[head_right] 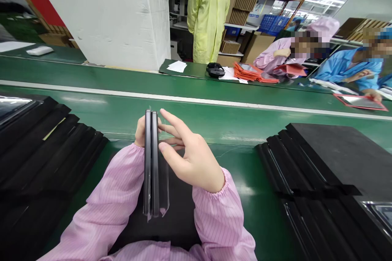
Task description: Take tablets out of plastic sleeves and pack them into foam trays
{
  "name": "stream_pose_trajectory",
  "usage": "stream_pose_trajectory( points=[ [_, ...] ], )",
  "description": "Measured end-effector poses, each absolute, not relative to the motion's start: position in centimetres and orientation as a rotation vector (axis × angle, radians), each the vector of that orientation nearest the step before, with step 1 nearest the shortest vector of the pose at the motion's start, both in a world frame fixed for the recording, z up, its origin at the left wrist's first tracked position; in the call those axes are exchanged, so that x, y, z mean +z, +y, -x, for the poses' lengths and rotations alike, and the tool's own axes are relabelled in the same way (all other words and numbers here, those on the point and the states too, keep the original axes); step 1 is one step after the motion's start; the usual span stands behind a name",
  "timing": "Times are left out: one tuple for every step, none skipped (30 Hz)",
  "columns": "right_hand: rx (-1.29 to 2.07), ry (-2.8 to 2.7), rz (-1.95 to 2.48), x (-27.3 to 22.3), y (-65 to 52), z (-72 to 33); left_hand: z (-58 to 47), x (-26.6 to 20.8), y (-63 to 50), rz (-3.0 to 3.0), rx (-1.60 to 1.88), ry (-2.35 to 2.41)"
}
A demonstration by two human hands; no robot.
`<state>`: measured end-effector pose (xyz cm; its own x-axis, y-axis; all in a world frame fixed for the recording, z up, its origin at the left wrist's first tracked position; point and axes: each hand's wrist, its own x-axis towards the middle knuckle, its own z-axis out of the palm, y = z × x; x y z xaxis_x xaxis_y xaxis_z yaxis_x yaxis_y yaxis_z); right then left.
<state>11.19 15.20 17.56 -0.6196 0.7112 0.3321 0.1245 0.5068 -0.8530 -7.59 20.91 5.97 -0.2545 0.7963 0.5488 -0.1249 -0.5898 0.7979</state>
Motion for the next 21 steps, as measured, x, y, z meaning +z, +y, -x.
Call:
stream_pose_trajectory(
  points=[
    [1.099, -2.064, 0.675, 17.58, 15.14, -11.15, 7.55, 5.92, 20.86, -1.352, 1.897, 0.836],
    [1.105, -2.067, 0.669, 17.61, 15.08, -11.11, 7.53, 5.85, 20.82, -1.329, 1.892, 0.825],
    [1.111, -2.068, 0.665, 17.64, 15.04, -11.08, 7.50, 5.81, 20.79, -1.306, 1.887, 0.815],
    [1.116, -2.070, 0.663, 17.68, 15.01, -11.06, 7.48, 5.79, 20.75, -1.286, 1.881, 0.807],
    [1.119, -2.071, 0.664, 17.72, 14.98, -11.05, 7.46, 5.81, 20.71, -1.273, 1.876, 0.801],
    [1.122, -2.072, 0.666, 17.75, 14.96, -11.05, 7.44, 5.85, 20.67, -1.266, 1.873, 0.797],
    [1.122, -2.073, 0.670, 17.77, 14.96, -11.06, 7.42, 5.92, 20.63, -1.263, 1.871, 0.795],
    [1.121, -2.074, 0.674, 17.78, 14.96, -11.08, 7.40, 6.00, 20.59, -1.258, 1.865, 0.792],
    [1.119, -2.075, 0.678, 17.78, 14.98, -11.11, 7.38, 6.07, 20.55, -1.252, 1.858, 0.790],
    [1.117, -2.075, 0.681, 17.76, 15.00, -11.14, 7.37, 6.14, 20.52, -1.247, 1.851, 0.789],
    [1.115, -2.074, 0.683, 17.74, 15.03, -11.17, 7.35, 6.18, 20.49, -1.244, 1.844, 0.790],
    [1.113, -2.073, 0.683, 17.72, 15.06, -11.20, 7.34, 6.21, 20.47, -1.243, 1.837, 0.793],
    [1.114, -2.073, 0.684, 17.71, 15.09, -11.23, 7.33, 6.23, 20.45, -1.246, 1.834, 0.797],
    [1.118, -2.074, 0.686, 17.71, 15.11, -11.27, 7.31, 6.24, 20.44, -1.249, 1.833, 0.800],
    [1.124, -2.075, 0.688, 17.73, 15.12, -11.31, 7.30, 6.25, 20.42, -1.252, 1.834, 0.803],
    [1.130, -2.078, 0.691, 17.77, 15.11, -11.35, 7.28, 6.26, 20.40, -1.254, 1.834, 0.803],
    [1.136, -2.081, 0.695, 17.82, 15.09, -11.41, 7.26, 6.28, 20.38, -1.256, 1.833, 0.804],
    [1.140, -2.086, 0.701, 17.89, 15.05, -11.47, 7.23, 6.32, 20.36, -1.258, 1.832, 0.803],
    [1.141, -2.089, 0.707, 17.96, 15.00, -11.53, 7.21, 6.36, 20.33, -1.261, 1.830, 0.802],
    [1.140, -2.092, 0.713, 18.03, 14.93, -11.60, 7.17, 6.40, 20.30, -1.263, 1.827, 0.802],
    [1.137, -2.094, 0.718, 18.10, 14.85, -11.66, 7.14, 6.44, 20.26, -1.267, 1.824, 0.802]
  ],
)
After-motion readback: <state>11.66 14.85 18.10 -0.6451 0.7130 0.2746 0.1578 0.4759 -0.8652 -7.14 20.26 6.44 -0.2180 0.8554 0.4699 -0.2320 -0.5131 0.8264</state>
